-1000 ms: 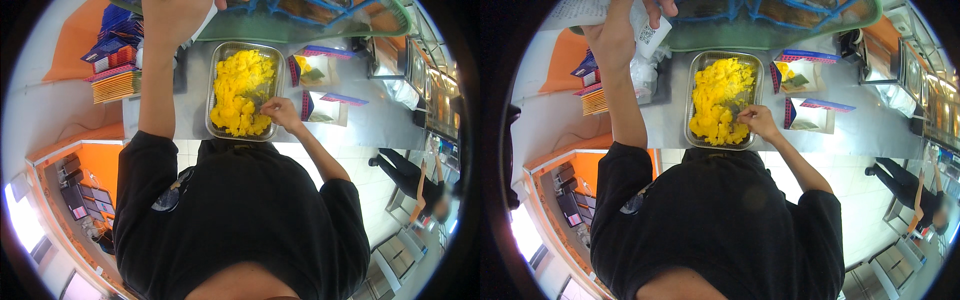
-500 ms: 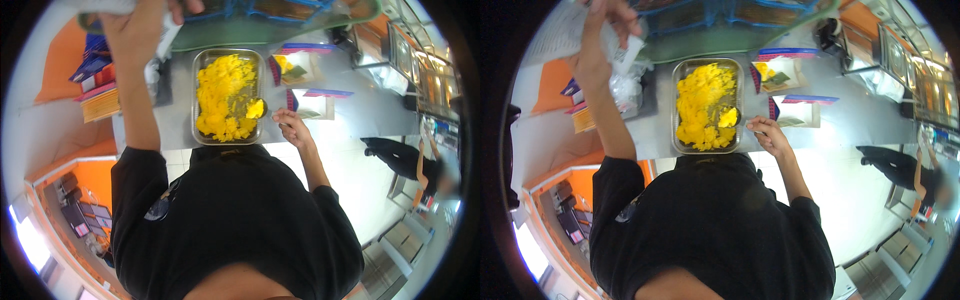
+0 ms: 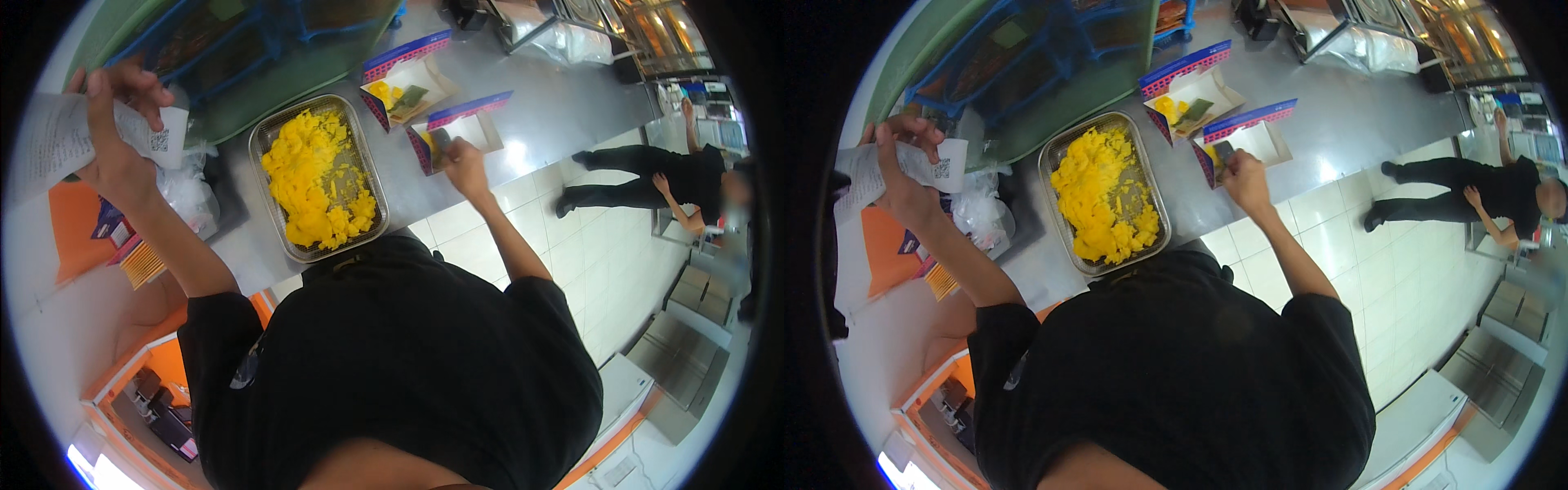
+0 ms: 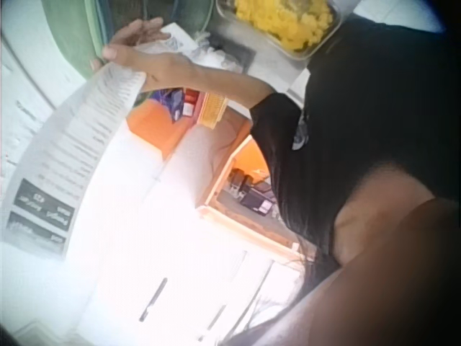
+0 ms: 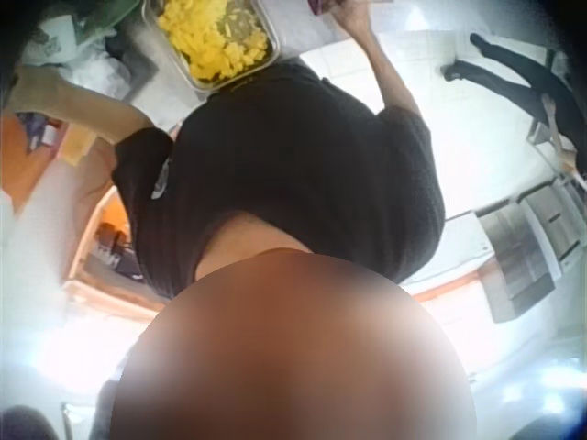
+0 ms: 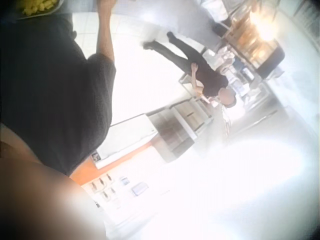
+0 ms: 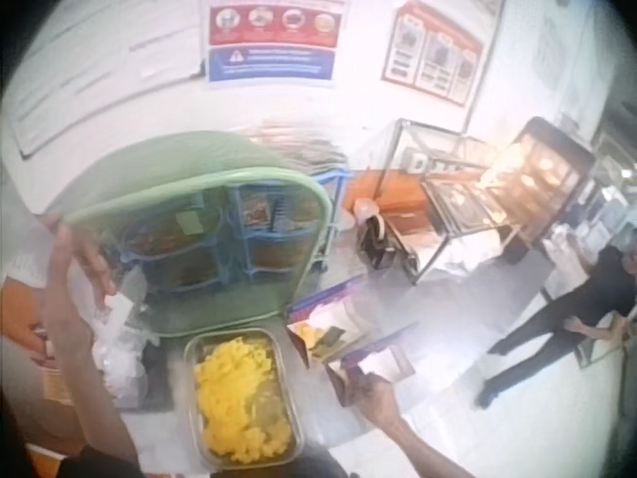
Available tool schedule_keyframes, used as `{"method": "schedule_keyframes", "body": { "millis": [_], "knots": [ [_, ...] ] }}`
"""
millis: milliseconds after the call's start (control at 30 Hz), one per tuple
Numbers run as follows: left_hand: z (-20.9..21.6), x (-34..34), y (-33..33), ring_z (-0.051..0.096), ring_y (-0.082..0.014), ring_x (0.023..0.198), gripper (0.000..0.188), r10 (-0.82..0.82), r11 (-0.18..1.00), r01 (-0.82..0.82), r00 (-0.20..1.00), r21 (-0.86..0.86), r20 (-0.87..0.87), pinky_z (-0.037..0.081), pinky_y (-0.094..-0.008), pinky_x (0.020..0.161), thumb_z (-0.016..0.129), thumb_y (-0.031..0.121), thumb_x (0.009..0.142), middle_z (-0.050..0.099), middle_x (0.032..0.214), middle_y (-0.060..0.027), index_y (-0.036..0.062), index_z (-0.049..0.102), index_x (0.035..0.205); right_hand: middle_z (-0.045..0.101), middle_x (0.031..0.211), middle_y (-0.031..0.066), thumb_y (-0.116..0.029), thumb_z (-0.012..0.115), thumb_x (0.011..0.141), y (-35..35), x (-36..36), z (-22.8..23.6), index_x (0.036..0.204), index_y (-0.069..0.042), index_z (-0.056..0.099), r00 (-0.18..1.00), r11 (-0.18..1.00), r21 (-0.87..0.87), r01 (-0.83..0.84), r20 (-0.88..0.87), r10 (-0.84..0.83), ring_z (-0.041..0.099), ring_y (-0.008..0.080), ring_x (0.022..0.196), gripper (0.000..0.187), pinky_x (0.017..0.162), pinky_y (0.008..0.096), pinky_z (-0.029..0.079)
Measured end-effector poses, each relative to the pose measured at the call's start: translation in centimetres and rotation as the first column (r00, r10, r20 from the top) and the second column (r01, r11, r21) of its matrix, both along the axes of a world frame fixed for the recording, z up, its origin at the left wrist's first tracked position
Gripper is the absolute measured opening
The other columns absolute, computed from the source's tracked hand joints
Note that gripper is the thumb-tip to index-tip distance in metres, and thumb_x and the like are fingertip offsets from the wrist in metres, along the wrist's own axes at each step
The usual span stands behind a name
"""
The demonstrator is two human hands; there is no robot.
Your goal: The person assembles a takeout meal by scooping yellow food into a box, adding white buns, and writing on a receipt. They then close the box and place it on the counter.
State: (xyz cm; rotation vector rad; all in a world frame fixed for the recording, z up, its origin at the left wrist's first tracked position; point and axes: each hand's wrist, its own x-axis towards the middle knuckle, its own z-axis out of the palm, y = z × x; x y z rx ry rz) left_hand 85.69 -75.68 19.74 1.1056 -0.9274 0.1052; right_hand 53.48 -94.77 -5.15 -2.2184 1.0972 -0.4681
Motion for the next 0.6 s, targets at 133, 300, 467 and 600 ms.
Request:
{"method": "schedule_keyframes", "body": {
  "millis": [133,300,467,600],
  "knots": [
    [0.2,0.1,0.3,0.058,-0.0202,0.050,0.022,0.004,0.998,-0.007,0.999,0.060,0.053,0.041,-0.0246,0.042,0.053,0.011,0.091,0.062,0.072,-0.0188,-0.0081,0.047,0.100,0.061,0.078,0.0177,0.000,0.060,0.075,1.0,1.0,-1.6,0.083,0.002,0.055,0.992,0.997,-0.021,0.080,0.099,-0.077,0.064,0.0294,0.071,0.009,0.062,0.0359,0.051],
    [-0.1,0.1,0.3,0.057,-0.0203,0.050,0.025,-0.047,0.999,0.045,0.996,0.030,0.070,0.042,-0.0246,0.042,0.052,0.011,0.092,0.061,0.072,-0.0188,-0.0054,0.043,0.110,0.060,0.079,0.0171,0.001,0.060,0.077,2.7,0.5,-0.4,0.083,0.002,0.054,0.961,0.983,0.040,0.180,0.207,-0.185,0.063,0.0291,0.069,0.008,0.060,0.0356,0.050],
    [-0.1,0.1,0.2,0.057,-0.0203,0.051,0.026,-0.045,0.999,0.043,0.997,0.027,0.065,0.042,-0.0251,0.043,0.051,0.011,0.092,0.060,0.072,-0.0189,-0.0049,0.043,0.111,0.058,0.077,0.0155,0.002,0.062,0.075,4.5,-1.2,-0.3,0.081,0.001,0.053,0.955,0.986,0.035,0.163,0.244,-0.167,0.061,0.0279,0.063,0.011,0.057,0.0345,0.049],
    [0.0,0.1,0.2,0.057,-0.0204,0.053,0.026,-0.054,0.998,0.051,0.996,0.037,0.066,0.042,-0.0252,0.043,0.051,0.011,0.092,0.060,0.072,-0.0189,-0.0051,0.043,0.111,0.059,0.075,0.0141,0.003,0.062,0.075,5.5,-1.6,-0.4,0.081,0.000,0.053,0.936,0.974,0.074,0.215,0.270,-0.228,0.061,0.0260,0.063,0.011,0.056,0.0335,0.048]
  ]
}}
